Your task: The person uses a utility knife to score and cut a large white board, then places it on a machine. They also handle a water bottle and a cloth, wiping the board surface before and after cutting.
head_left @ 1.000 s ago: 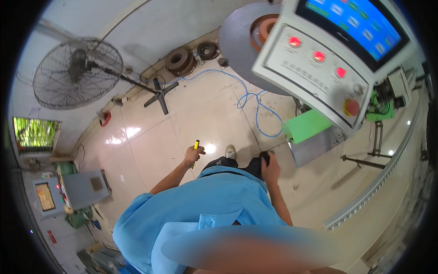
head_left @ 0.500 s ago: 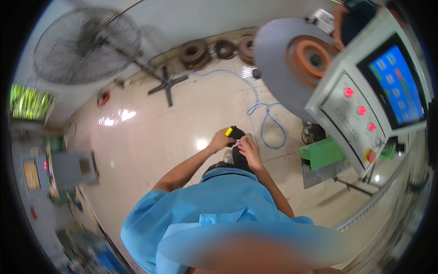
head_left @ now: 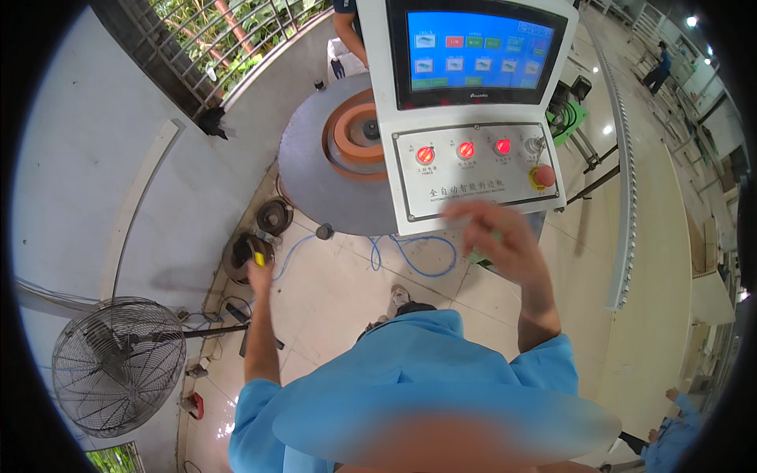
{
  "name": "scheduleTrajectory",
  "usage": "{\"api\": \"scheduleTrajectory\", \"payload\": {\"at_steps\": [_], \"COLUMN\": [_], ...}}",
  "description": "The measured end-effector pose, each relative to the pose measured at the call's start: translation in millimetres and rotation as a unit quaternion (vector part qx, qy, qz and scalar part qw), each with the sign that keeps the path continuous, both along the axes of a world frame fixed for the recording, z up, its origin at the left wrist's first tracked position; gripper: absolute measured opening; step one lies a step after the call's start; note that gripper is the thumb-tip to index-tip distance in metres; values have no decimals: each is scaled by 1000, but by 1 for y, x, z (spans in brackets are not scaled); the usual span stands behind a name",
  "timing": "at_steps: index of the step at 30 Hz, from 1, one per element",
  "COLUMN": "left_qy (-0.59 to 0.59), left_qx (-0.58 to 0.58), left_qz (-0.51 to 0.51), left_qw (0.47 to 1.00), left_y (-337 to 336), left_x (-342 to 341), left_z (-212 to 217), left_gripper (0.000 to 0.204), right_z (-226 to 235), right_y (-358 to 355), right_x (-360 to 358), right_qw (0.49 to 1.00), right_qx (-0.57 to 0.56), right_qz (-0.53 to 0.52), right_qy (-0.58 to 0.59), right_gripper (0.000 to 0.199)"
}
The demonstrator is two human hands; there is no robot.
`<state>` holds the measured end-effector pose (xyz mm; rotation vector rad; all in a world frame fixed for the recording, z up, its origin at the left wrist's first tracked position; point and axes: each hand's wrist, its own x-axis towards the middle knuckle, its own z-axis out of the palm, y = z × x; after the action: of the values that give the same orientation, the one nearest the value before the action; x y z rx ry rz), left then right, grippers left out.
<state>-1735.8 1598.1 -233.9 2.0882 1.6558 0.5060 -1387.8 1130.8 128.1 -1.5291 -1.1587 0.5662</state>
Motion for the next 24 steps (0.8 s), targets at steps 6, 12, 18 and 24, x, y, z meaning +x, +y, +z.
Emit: {"api": "scheduleTrajectory", "payload": {"at_steps": [6, 12, 18, 24], "left_qy": [-96, -82, -57, 8], "left_qx": [-370, -489, -493, -561], "left_qz": [-11, 63, 82, -144], "left_qw": [924, 866, 864, 815], "left_y": [-134, -215, -228, -228], "left_x": [-12, -81, -126, -73], "left_z": [-111, -108, -104, -108], "left_gripper": [26, 24, 24, 24], "right_z": [40, 48, 28, -77], "right_y": [90, 130, 52, -59], "right_x": [42, 61, -22, -101], "right_qw": [836, 755, 863, 883], "right_qx": [64, 64, 131, 47], "right_qz": [-308, -312, -304, -465], "right_qy": [-449, -572, -382, 38], "right_gripper": [27, 26, 26, 26]}}
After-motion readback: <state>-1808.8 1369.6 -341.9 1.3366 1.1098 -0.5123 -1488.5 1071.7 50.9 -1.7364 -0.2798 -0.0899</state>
